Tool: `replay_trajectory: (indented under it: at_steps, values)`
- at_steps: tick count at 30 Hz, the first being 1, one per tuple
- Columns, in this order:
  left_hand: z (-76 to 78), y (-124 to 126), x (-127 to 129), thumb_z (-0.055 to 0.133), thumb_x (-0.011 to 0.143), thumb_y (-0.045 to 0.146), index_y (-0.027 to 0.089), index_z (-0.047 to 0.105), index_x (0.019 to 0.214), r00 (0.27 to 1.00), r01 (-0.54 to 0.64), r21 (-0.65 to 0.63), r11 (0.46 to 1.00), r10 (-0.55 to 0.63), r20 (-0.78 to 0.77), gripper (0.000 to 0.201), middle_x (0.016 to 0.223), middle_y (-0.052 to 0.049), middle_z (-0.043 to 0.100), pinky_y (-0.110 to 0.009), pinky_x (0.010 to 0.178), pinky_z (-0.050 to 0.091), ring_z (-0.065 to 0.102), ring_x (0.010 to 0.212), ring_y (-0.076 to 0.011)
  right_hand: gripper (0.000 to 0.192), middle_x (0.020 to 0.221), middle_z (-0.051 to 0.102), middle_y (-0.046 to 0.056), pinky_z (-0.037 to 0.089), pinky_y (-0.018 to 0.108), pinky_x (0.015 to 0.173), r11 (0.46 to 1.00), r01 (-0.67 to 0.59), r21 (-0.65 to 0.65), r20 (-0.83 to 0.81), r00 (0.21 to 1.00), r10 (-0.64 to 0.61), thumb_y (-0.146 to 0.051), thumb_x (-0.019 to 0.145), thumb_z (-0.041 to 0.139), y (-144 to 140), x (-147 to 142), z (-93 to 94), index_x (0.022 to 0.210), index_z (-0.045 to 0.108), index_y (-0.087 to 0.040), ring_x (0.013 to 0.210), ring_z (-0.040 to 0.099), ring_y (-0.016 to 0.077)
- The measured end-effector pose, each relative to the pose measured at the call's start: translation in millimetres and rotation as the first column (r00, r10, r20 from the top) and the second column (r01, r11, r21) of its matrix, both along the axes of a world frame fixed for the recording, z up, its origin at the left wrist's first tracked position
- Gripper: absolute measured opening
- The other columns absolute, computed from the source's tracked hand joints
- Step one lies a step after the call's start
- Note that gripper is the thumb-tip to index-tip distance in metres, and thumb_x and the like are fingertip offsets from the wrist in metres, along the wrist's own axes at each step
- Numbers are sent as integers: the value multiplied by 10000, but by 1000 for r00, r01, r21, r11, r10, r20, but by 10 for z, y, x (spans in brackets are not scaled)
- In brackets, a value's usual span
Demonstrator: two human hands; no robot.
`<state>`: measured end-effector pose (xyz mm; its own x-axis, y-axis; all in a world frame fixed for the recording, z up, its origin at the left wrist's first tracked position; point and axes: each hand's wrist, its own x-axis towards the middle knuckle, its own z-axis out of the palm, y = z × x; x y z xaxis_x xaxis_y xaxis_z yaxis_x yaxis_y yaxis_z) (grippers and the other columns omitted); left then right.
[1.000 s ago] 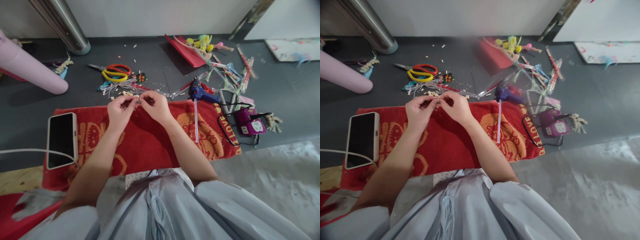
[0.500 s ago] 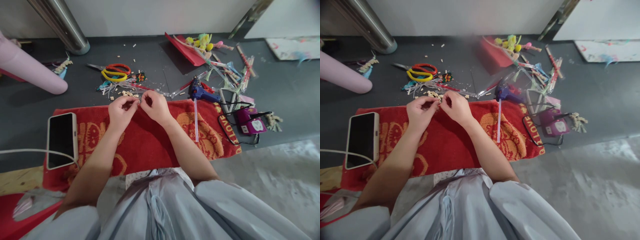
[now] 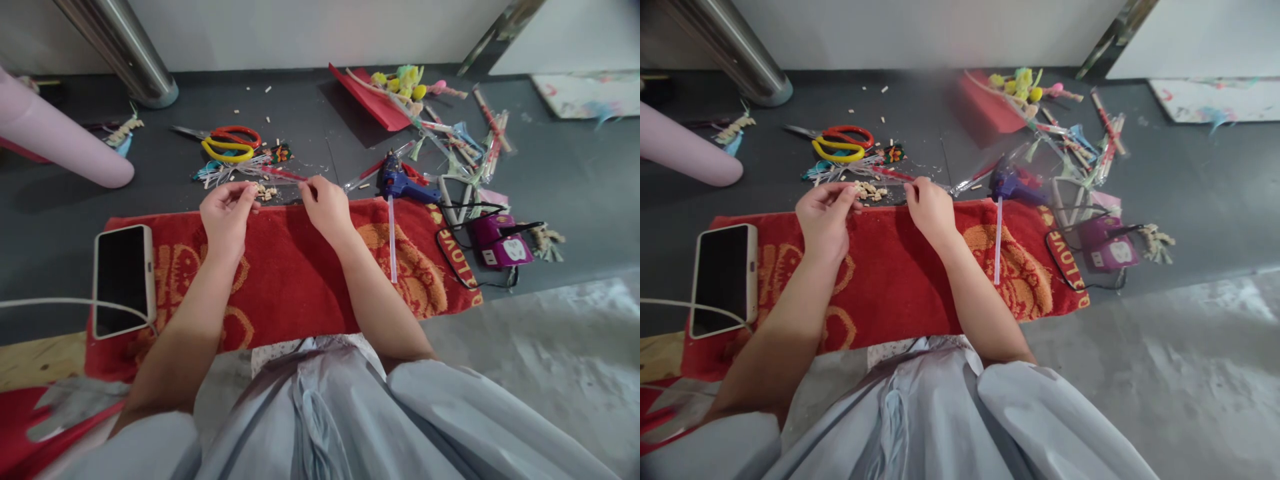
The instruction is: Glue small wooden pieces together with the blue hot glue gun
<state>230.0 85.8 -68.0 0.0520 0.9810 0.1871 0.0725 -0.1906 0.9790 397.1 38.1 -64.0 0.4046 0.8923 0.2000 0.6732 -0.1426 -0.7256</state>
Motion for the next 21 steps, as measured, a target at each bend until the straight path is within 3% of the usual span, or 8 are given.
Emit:
replay_trajectory:
  at_steps: [6,8,12,14,17,21]
  values:
    - [0,-12,14,719,771,454,213,677,843,1000,-2,15,1000,2,3,255,744,-6,712,-217,544,549,647,580,-93,85,829,657,51,422,324,752,1000,-7,12,95,995,6,-117,790,571,-33,42,-17,805,553,-199,768,570,186]
    - [-1,-13,19,721,770,443,207,675,841,1000,-8,20,1000,8,0,251,744,-5,711,-209,538,542,642,575,-87,52,816,655,60,431,344,769,1000,0,5,90,996,0,-159,811,575,-39,42,0,791,549,-198,769,573,197]
    - [-9,-16,22,707,781,426,197,666,851,999,13,31,999,-12,-33,243,795,-14,717,-201,548,538,647,597,-83,167,756,634,75,438,375,786,1000,28,-8,62,998,-27,-265,890,518,-46,22,35,737,525,-197,743,574,208]
    - [-11,-25,26,706,783,411,190,664,862,999,28,29,999,-26,-40,238,818,-17,717,-205,563,545,652,613,-85,89,763,645,56,442,347,768,999,21,26,27,999,-21,-224,865,539,-48,10,46,781,554,-196,722,570,187]
    - [-7,-44,39,714,777,380,185,670,865,997,55,9,998,-55,-49,218,835,-20,716,-218,591,558,658,631,-91,79,788,675,18,445,295,720,996,-37,77,-57,997,42,-165,829,557,-50,-22,70,880,605,-202,674,566,144]
    - [-1,-65,60,725,766,371,186,674,847,994,102,-13,995,-102,-26,209,839,-20,709,-228,607,568,668,646,-100,118,829,710,25,448,267,688,974,-201,105,-162,963,216,-236,866,560,-66,-109,139,824,654,-178,678,589,122]
